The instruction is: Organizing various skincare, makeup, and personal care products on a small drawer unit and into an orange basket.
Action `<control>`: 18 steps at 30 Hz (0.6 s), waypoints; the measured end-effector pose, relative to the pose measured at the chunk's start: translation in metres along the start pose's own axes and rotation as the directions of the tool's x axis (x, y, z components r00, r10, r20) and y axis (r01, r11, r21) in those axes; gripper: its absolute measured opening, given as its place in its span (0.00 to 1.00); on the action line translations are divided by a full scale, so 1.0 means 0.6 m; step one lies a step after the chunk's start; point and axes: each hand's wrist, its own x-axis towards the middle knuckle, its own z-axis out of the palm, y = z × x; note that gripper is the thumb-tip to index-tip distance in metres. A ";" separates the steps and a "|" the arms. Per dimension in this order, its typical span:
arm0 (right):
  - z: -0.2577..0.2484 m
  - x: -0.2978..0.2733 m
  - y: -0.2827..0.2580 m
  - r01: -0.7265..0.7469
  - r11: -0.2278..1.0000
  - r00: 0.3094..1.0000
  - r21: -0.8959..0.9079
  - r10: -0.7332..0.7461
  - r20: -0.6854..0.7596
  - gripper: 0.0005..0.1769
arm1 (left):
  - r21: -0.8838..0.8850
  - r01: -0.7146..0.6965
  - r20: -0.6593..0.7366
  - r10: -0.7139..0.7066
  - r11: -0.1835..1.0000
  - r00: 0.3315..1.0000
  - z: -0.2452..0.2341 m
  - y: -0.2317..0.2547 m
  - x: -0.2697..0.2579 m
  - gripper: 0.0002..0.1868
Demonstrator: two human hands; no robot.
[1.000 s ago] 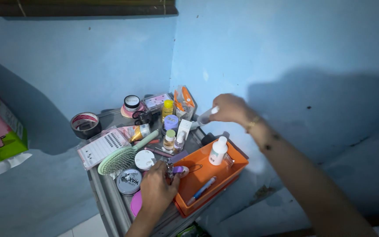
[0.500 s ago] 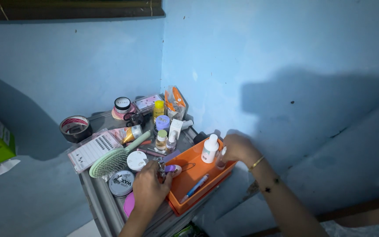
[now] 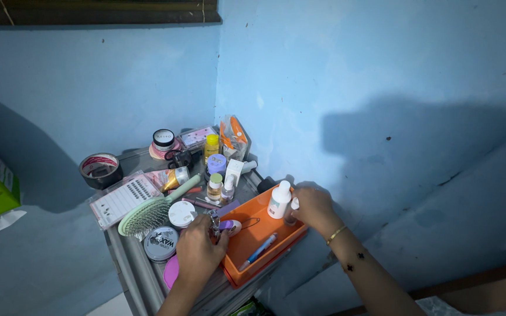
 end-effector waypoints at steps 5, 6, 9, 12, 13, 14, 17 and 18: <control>-0.054 -0.027 -0.022 0.004 1.000 0.998 0.005 -0.004 -0.066 0.25 | -0.014 0.012 0.028 -0.012 1.000 1.000 -0.007 0.009 -0.002 0.17; -0.076 -0.033 -0.030 0.030 0.999 0.995 -0.026 -0.033 -0.099 0.28 | -0.028 0.019 0.039 -0.018 0.999 0.999 -0.009 0.012 0.000 0.18; -0.117 -0.017 -0.039 0.043 0.992 0.969 0.115 -0.013 -0.248 0.29 | -0.032 0.002 0.020 -0.002 1.000 1.000 0.002 -0.001 -0.004 0.17; -0.162 0.035 -0.071 0.077 0.980 0.917 0.186 0.004 -0.398 0.17 | -0.042 -0.004 0.013 0.005 0.999 1.000 0.000 0.001 -0.006 0.17; -0.149 0.074 -0.078 0.080 0.980 0.918 0.185 0.000 -0.397 0.17 | -0.042 -0.001 0.011 0.001 0.999 1.000 -0.002 0.003 -0.008 0.17; -0.135 0.114 -0.085 0.093 0.981 0.943 0.170 -0.032 -0.330 0.15 | -0.034 0.013 0.040 -0.011 0.999 0.999 -0.005 0.005 -0.010 0.16; -0.059 0.241 -0.088 0.148 0.979 0.972 0.142 -0.118 -0.203 0.15 | -0.045 0.006 0.035 -0.005 0.999 0.999 -0.001 0.001 -0.007 0.16; -0.027 0.283 -0.086 0.185 0.974 0.977 0.129 -0.168 -0.132 0.17 | -0.065 -0.007 0.010 0.007 0.998 1.000 0.003 -0.002 -0.009 0.16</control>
